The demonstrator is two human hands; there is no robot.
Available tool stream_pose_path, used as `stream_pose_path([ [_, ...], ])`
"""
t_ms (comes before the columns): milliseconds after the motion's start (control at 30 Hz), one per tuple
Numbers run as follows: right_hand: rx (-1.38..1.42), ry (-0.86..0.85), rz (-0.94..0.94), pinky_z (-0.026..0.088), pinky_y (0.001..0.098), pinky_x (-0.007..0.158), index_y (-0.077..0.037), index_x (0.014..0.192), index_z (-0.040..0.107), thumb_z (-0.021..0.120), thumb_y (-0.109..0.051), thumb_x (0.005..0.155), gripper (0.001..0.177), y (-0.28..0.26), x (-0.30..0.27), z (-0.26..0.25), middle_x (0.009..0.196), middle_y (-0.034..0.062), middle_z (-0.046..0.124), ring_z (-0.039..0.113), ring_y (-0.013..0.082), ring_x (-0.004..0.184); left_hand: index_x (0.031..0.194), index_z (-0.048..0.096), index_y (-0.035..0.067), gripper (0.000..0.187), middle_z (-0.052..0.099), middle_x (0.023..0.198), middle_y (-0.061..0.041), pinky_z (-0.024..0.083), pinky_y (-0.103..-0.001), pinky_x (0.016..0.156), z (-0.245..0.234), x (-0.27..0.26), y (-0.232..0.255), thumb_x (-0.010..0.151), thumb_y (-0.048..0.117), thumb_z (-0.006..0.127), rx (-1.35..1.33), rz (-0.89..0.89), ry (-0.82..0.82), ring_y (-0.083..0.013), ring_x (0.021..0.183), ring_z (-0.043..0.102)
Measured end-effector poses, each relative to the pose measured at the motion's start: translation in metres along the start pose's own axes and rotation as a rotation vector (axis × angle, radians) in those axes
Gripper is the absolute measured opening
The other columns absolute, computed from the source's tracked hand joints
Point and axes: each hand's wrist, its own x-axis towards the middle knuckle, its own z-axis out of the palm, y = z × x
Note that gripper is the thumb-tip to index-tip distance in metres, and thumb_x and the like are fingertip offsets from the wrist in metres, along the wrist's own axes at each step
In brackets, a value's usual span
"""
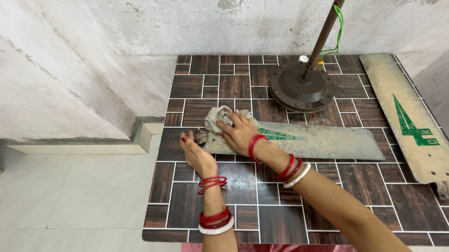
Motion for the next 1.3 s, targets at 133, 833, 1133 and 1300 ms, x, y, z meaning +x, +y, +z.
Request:
stream_pose_path([
  [133,0.077,0.001,-0.23,0.038,0.0554,0.11,-0.015,0.134,0.068,0.064,-0.026,0.095,0.04,-0.01,-0.024,0.006,0.145,0.0236,0.051,0.047,0.0446,0.135,0.147,0.049,0.004,0.069,0.059,0.147,-0.012,0.022,-0.047,0.122,0.002,-0.002,-0.007,0.106,0.05,0.017,0.138,0.053,-0.041,-0.0321,0.143,0.047],
  [833,-0.008,0.077,0.084,0.038,0.0536,0.106,-0.014,0.137,0.065,0.062,-0.022,0.095,0.043,0.028,-0.111,-0.053,0.144,0.0208,0.051,0.047,0.0412,0.136,0.125,0.071,0.003,0.051,0.067,0.134,-0.018,0.028,-0.056,0.119,0.027,-0.052,0.013,0.108,0.039,0.039,0.621,0.784,-0.521,-0.0363,0.135,0.055],
  [1133,-0.065,0.082,0.195,0.039,0.0526,0.108,-0.017,0.138,0.064,0.06,-0.029,0.098,0.042,0.05,-0.149,-0.058,0.146,0.0188,0.048,0.049,0.0383,0.134,0.124,0.069,-0.002,0.045,0.062,0.137,-0.027,0.038,-0.051,0.113,0.04,-0.076,0.016,0.104,0.035,0.052,0.554,0.987,-0.692,-0.0394,0.133,0.055],
  [1300,-0.179,0.191,0.273,0.038,0.0532,0.104,-0.018,0.137,0.063,0.058,-0.031,0.096,0.044,0.063,-0.164,-0.067,0.152,0.0214,0.046,0.048,0.04,0.133,0.129,0.067,0.0,0.045,0.06,0.139,-0.027,0.037,-0.052,0.113,0.043,-0.088,0.016,0.101,0.033,0.054,0.534,1.075,-0.779,-0.0401,0.134,0.053],
])
